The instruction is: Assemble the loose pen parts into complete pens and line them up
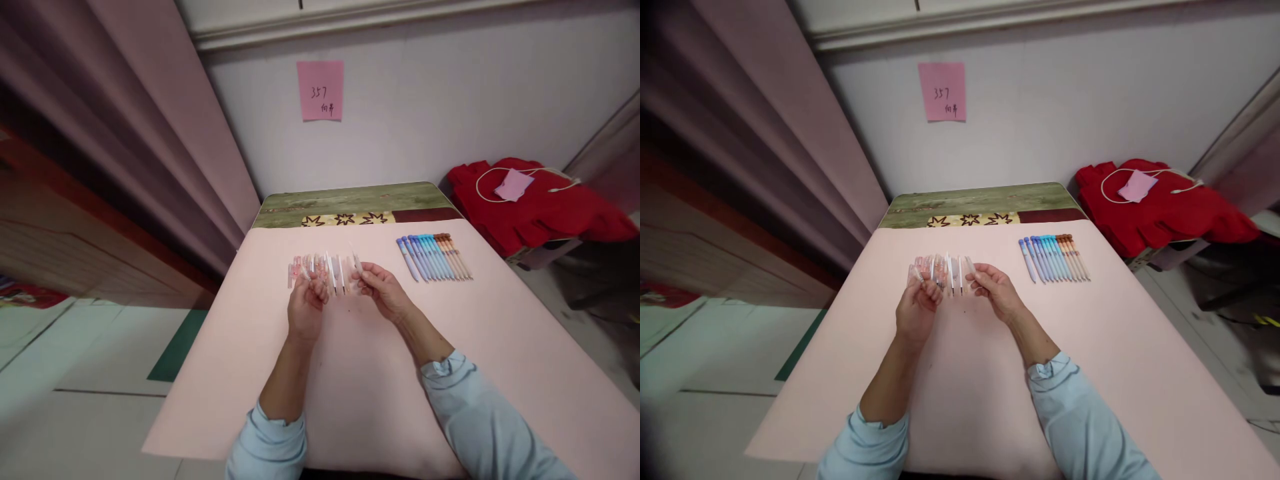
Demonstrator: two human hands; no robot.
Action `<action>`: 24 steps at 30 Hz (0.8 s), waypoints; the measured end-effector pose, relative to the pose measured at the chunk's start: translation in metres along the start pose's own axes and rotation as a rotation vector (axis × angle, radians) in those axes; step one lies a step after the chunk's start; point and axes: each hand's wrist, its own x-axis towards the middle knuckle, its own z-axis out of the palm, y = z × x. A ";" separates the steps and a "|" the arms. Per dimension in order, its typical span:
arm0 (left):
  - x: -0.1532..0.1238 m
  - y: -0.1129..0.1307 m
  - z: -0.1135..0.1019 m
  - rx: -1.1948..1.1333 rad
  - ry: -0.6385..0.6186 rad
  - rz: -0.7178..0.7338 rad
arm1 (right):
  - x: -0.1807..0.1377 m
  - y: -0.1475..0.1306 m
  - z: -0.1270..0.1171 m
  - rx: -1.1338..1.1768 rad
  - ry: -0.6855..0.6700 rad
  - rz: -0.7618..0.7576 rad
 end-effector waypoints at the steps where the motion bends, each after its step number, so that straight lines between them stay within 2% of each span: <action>1: 0.001 0.000 -0.001 -0.017 0.006 -0.026 | 0.000 0.000 0.000 -0.001 0.001 0.002; 4: 0.002 0.000 -0.002 -0.075 0.033 -0.055 | 0.000 0.001 0.000 0.005 0.025 0.013; 8: 0.002 -0.002 -0.002 -0.087 0.072 -0.014 | 0.000 -0.001 0.001 0.023 0.044 0.037; 11: 0.001 -0.004 -0.001 -0.027 0.038 0.001 | -0.001 -0.002 0.002 0.018 0.048 0.045; 16: 0.000 -0.007 -0.004 -0.020 -0.007 -0.052 | -0.002 -0.003 0.003 -0.020 0.027 0.033; 19: 0.004 -0.006 -0.009 -0.097 0.065 -0.035 | -0.003 -0.001 0.004 -0.078 -0.030 0.028; 24: 0.013 -0.003 -0.020 -0.263 0.235 -0.002 | -0.007 0.005 0.007 -0.284 -0.214 0.027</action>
